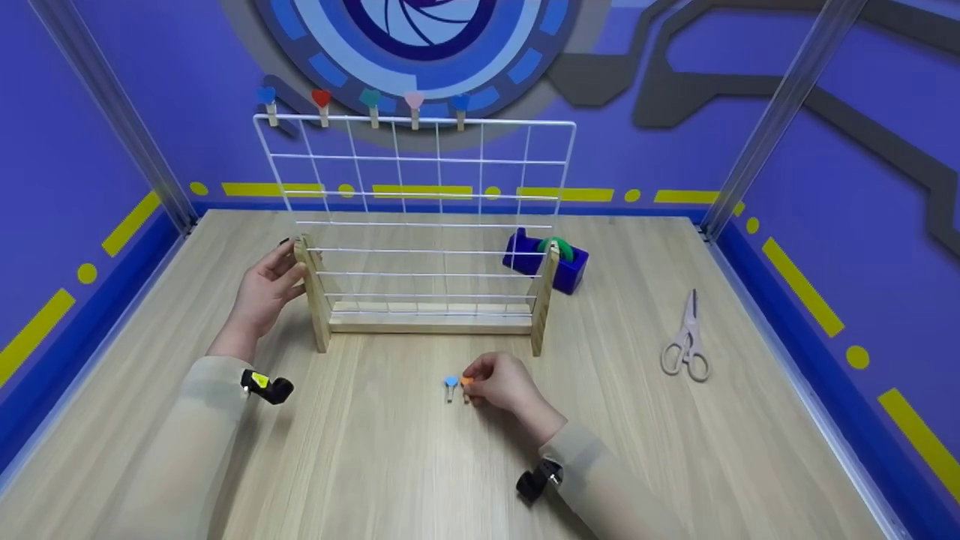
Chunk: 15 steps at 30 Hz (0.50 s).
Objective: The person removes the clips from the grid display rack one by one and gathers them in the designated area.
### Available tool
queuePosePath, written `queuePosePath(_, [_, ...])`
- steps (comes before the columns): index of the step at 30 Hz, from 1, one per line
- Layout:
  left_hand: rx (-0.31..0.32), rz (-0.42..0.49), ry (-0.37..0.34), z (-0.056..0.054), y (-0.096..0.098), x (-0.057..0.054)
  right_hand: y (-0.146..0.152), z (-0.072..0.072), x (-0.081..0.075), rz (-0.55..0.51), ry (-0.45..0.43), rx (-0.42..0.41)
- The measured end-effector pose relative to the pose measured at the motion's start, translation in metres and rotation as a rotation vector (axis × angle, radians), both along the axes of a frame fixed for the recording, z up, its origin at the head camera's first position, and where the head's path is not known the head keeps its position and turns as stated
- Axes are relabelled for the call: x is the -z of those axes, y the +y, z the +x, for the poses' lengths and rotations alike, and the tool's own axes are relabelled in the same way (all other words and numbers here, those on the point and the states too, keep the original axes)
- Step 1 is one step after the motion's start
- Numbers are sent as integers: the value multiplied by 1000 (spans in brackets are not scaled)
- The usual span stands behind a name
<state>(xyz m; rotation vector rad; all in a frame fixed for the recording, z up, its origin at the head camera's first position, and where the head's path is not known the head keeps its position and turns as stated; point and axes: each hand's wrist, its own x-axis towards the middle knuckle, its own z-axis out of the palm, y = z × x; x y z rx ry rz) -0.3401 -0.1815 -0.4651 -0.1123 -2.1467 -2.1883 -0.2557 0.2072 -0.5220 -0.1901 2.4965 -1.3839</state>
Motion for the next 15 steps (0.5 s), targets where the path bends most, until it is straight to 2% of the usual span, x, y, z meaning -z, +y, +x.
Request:
queuePosePath(5, [2, 3, 3, 0, 0, 1, 1, -1, 2, -10, -2, -5])
queuePosePath(9, [10, 46, 19, -1, 0, 2, 6, -1, 2, -34, 19, -38])
queuePosePath(15, [10, 59, 10, -1, 0, 2, 9, 1, -8, -4, 42, -25])
